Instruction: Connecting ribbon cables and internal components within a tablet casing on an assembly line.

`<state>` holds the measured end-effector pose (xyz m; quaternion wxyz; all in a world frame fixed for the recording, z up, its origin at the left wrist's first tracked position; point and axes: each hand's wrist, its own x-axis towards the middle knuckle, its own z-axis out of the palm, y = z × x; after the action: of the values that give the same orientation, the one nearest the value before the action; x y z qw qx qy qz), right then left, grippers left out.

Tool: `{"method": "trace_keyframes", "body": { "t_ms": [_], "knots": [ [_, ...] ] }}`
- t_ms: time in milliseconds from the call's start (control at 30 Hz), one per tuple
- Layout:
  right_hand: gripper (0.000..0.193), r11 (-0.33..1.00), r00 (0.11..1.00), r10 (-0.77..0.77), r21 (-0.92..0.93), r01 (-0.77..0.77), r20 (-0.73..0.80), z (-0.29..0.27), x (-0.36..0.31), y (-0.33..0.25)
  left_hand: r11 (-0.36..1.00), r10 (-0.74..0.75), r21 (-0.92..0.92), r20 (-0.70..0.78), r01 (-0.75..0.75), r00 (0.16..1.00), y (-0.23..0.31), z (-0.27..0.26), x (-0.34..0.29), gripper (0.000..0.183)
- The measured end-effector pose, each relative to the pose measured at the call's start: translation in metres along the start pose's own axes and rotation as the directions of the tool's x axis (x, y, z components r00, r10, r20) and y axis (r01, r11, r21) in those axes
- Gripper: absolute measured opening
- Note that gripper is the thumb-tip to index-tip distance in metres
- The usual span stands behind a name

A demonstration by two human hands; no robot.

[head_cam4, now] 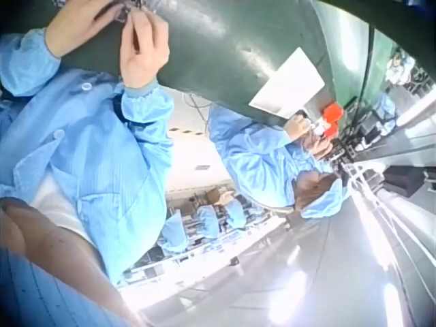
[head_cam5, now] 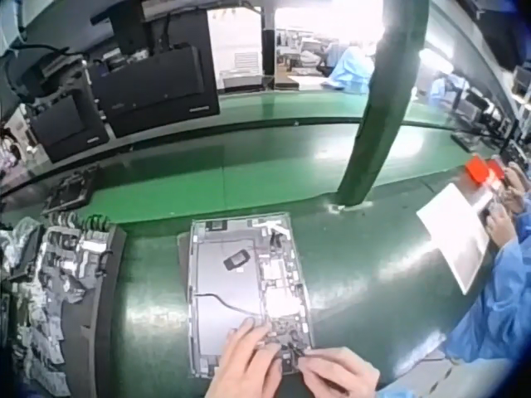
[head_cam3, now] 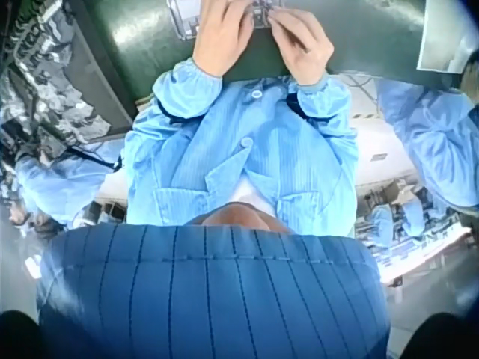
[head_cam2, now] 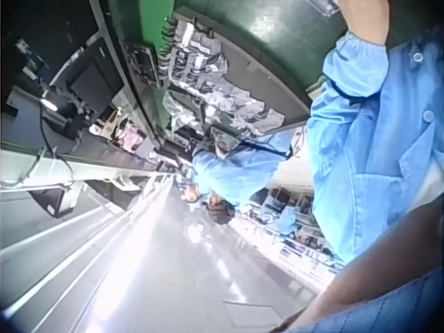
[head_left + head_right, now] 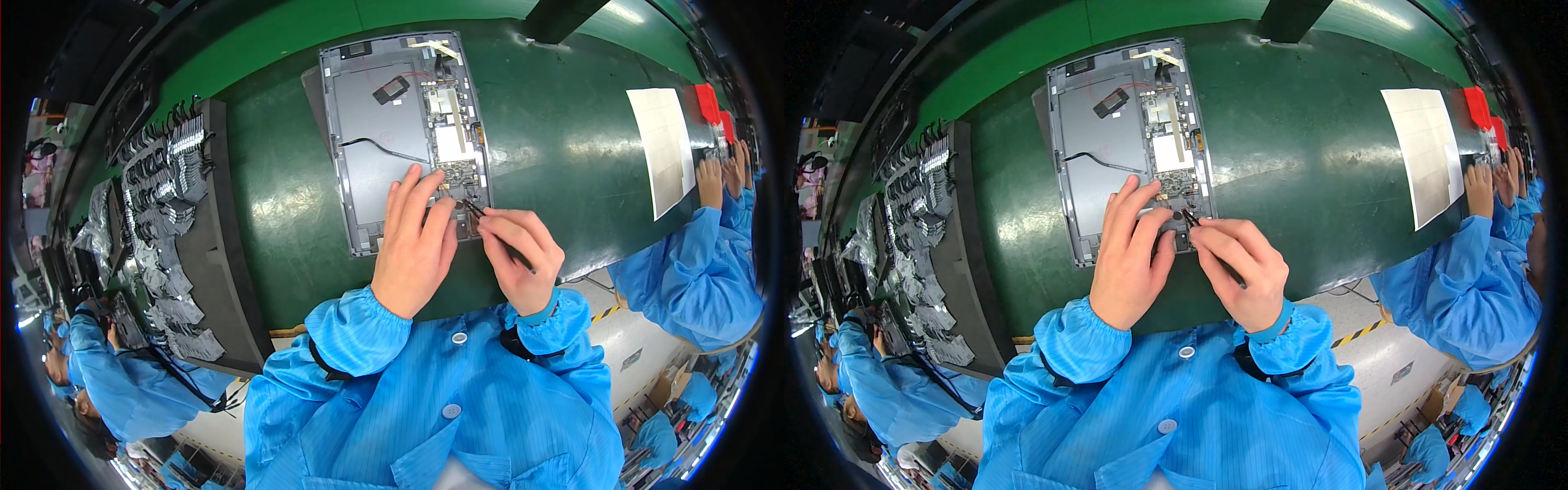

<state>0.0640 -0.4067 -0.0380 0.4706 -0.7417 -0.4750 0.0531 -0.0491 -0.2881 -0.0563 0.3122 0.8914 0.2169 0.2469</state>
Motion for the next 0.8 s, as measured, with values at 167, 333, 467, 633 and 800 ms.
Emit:
{"method": "trace_keyframes", "body": {
  "t_ms": [167, 333, 467, 633, 800],
  "knots": [
    [0.032, 0.971, 0.957, -0.214, -0.066, 0.231, 0.197, -0.014, 0.009, 0.008, 1.0, -0.006, -0.012, 0.009, 0.006, 1.0, 0.0, 0.0, -0.001, 0.032],
    [0.036, 0.923, 0.868, -0.328, -0.068, 0.378, 0.373, -0.024, 0.017, 0.012, 0.999, -0.002, 0.04, 0.07, -0.001, 0.998, 0.002, -0.003, 0.0, 0.047],
    [0.031, 0.954, 0.904, -0.281, -0.009, 0.299, 0.323, -0.026, 0.013, 0.016, 0.999, -0.001, 0.045, 0.064, -0.002, 0.998, 0.002, -0.002, -0.001, 0.049],
    [0.019, 0.708, 0.893, 0.393, 0.547, -0.447, 0.22, -0.025, 0.014, 0.022, 0.986, -0.001, 0.164, 0.071, -0.01, 0.997, 0.007, 0.001, -0.004, 0.051],
    [0.017, 0.626, 0.845, 0.404, 0.567, -0.535, 0.352, -0.024, 0.037, 0.04, 0.987, 0.007, 0.159, 0.024, -0.01, 1.0, 0.005, 0.004, -0.007, 0.046]
  ]
}}
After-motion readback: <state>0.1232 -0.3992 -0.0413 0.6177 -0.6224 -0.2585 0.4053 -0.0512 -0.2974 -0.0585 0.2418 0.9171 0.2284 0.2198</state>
